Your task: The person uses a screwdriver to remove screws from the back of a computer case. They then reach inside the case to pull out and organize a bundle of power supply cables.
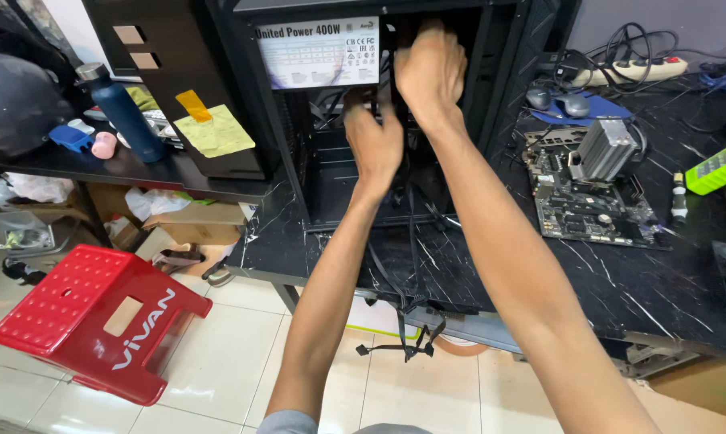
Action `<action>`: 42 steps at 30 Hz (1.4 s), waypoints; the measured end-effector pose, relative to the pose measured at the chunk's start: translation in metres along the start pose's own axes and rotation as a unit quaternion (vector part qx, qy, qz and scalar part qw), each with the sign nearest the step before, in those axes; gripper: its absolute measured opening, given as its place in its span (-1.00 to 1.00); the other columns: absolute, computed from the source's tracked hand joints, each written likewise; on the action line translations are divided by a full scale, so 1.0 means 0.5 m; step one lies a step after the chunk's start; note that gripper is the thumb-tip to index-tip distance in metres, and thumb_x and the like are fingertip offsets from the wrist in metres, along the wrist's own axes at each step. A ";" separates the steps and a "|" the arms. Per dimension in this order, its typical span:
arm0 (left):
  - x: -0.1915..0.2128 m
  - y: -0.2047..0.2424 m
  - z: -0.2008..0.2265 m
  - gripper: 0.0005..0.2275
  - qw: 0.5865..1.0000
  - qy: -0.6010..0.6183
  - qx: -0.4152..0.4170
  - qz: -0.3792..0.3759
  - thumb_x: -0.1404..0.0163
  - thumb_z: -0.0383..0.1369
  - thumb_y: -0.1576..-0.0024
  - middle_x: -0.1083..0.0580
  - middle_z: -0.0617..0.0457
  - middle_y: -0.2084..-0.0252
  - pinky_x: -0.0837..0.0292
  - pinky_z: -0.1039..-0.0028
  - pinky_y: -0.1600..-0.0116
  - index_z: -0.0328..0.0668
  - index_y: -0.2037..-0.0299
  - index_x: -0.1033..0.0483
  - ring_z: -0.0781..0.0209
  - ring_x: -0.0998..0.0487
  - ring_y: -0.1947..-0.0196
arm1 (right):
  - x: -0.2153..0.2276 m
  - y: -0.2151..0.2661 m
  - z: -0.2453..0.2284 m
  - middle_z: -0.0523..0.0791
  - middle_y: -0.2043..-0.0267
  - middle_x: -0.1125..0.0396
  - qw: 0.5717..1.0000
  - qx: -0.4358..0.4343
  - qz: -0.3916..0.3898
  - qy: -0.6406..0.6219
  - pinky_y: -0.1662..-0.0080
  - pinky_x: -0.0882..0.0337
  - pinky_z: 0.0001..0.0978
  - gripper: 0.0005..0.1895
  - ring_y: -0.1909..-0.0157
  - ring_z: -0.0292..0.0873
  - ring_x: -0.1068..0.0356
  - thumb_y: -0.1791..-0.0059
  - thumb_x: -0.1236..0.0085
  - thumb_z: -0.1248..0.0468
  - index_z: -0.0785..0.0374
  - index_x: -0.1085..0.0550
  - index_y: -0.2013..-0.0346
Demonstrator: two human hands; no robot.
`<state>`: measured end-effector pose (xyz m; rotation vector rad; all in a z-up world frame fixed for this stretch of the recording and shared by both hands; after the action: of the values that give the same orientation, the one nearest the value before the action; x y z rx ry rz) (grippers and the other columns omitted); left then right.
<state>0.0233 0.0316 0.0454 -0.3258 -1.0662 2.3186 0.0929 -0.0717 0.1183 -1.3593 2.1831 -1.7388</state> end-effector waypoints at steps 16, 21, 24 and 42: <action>-0.112 -0.069 -0.059 -0.80 0.851 0.384 0.306 -0.188 -0.15 -0.40 -0.05 -0.61 -0.12 0.14 -0.55 0.34 0.01 -0.24 0.14 -0.59 0.03 -0.61 0.15 | -0.040 -0.020 0.039 0.13 0.25 -0.47 0.974 -0.079 -0.161 -0.136 0.05 -0.43 -0.01 -0.69 0.15 0.24 -0.47 0.08 0.14 0.23 0.40 -0.49 0.29; -0.126 -0.082 -0.025 -0.84 0.768 0.571 0.238 -0.169 0.10 -0.40 -0.23 -0.60 -0.12 0.03 -0.36 0.30 -0.26 -0.13 0.14 -0.58 0.12 -0.54 -0.05 | -0.050 -0.026 0.043 0.02 0.53 -0.38 0.983 -0.072 -0.149 -0.082 0.34 -0.44 -0.02 -0.68 0.43 0.11 -0.45 0.01 0.11 0.20 0.32 -0.44 0.55; -0.121 -0.076 -0.031 -0.77 0.799 0.523 0.243 -0.171 0.09 -0.37 -0.27 -0.44 -0.11 -0.25 -0.09 0.23 -0.47 -0.18 -0.09 -0.46 0.07 -0.34 -0.33 | -0.068 -0.050 0.047 0.06 0.10 -0.50 0.975 -0.123 -0.185 0.018 0.09 -0.55 -0.09 -0.51 0.03 0.20 -0.51 0.00 -0.02 0.09 0.22 -0.35 -0.19; -0.111 -0.052 -0.037 -0.75 0.920 0.348 0.113 -0.138 -0.03 -0.34 -0.18 -0.62 -0.09 0.00 -0.42 0.40 -0.13 -0.27 0.00 -0.58 0.15 -0.58 -0.04 | -0.044 -0.061 -0.011 0.00 0.22 -0.55 0.970 -0.028 -0.185 0.154 0.21 -0.56 0.01 -0.68 0.10 0.19 -0.55 -0.04 0.00 -0.02 -0.01 -0.66 0.21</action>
<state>0.0864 0.0244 0.0523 -0.7782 -0.4468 1.8144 0.1218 -0.0528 0.1347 -1.7049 2.2539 -2.1606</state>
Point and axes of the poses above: each hand's wrist, its own y-axis away from the middle knuckle, its own x-axis out of the back of the hand, z = x × y, the point moved 6 cm from there along -y, towards the middle knuckle
